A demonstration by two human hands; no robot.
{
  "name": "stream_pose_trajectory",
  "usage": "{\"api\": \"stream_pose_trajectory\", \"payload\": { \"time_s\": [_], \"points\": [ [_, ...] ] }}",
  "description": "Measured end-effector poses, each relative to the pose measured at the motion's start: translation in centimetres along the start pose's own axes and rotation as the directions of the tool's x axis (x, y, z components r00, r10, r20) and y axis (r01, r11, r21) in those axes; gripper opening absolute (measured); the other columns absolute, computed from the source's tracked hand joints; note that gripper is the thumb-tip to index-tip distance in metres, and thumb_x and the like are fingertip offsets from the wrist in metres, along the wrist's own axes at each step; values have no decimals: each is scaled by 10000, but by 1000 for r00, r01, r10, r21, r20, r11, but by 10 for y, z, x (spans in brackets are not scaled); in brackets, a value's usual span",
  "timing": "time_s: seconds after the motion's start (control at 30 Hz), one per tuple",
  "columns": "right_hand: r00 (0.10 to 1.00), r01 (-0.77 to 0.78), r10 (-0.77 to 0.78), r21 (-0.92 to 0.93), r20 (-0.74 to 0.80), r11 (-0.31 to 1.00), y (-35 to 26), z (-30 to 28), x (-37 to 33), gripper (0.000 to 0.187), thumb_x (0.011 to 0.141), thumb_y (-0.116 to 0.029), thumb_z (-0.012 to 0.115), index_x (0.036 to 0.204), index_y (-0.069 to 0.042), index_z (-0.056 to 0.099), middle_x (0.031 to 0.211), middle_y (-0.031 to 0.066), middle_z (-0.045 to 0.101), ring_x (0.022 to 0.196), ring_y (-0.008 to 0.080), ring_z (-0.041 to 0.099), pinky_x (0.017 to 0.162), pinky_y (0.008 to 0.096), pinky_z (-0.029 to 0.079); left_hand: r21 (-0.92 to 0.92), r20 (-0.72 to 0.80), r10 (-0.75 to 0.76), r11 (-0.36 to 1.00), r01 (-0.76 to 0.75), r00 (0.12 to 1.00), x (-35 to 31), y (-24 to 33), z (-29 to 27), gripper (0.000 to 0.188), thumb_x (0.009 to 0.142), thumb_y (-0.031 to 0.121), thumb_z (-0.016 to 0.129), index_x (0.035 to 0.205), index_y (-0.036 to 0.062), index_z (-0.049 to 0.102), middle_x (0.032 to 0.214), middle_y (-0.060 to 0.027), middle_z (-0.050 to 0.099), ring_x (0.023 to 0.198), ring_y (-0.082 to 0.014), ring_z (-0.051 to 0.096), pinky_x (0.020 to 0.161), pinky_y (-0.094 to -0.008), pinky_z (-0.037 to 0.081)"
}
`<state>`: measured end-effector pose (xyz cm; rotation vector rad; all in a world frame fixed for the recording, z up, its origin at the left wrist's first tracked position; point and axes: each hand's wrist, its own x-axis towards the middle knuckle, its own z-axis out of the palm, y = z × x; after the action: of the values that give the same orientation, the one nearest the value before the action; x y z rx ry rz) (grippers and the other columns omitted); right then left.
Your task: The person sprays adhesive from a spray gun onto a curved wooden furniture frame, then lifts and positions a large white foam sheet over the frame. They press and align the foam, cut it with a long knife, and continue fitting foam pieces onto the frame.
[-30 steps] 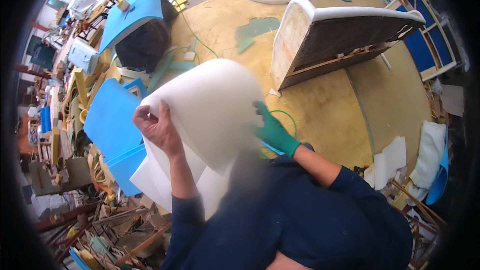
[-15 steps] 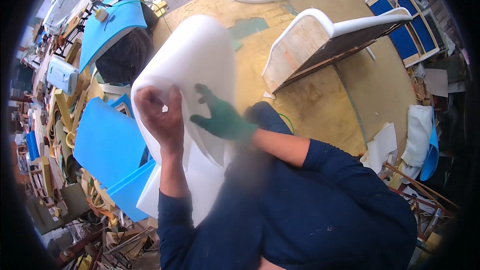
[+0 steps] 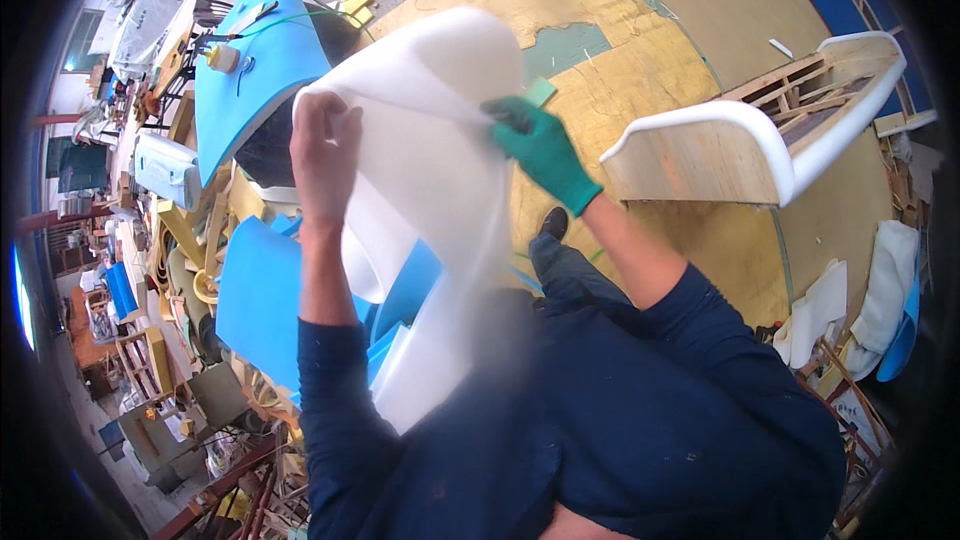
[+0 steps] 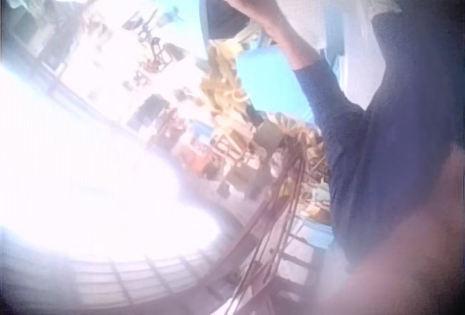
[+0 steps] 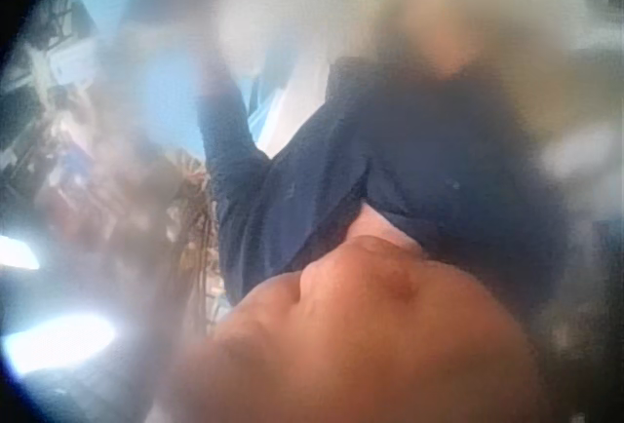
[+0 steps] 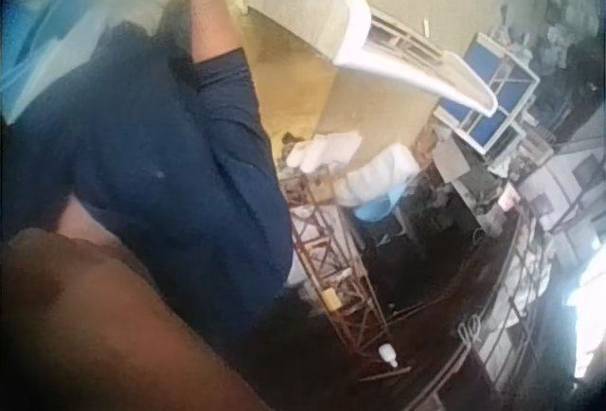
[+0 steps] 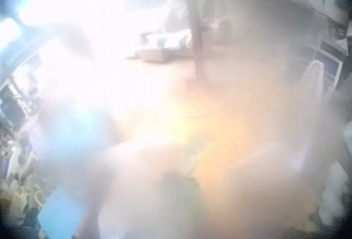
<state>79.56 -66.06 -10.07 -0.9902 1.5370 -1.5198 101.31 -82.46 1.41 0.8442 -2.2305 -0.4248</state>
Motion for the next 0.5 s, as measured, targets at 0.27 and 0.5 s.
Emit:
{"api": "stream_pose_trajectory", "payload": {
  "time_s": [0.27, 0.5],
  "points": [
    [956, 164, -195, -150, -220, 975, -42, -62, 110, 291, 975, -99, 648, 1250, -42, 723, 1044, 15, 745, 799, 83, 646, 703, 257, 540, 100, 280, 155, 977, -189, 948, 89, -76, 6, 105, 906, -61, 663, 978, 7, 626, 975, -173, 595, 914, -402, 640, 821, -439, 529],
    [897, -9, 81, 166, -435, 986, -43, -106, 106, 262, 994, -68, 646, 1240, 3, 703, 1052, 37, 718, 872, 93, 674, 767, 267, 588, 160, 481, 31, 980, -122, 876, 107, -159, 24, 181, 881, -88, 585, 942, 41, 695, 1021, -187, 622, 949, -405, 649, 868, -468, 521]
  ]
}}
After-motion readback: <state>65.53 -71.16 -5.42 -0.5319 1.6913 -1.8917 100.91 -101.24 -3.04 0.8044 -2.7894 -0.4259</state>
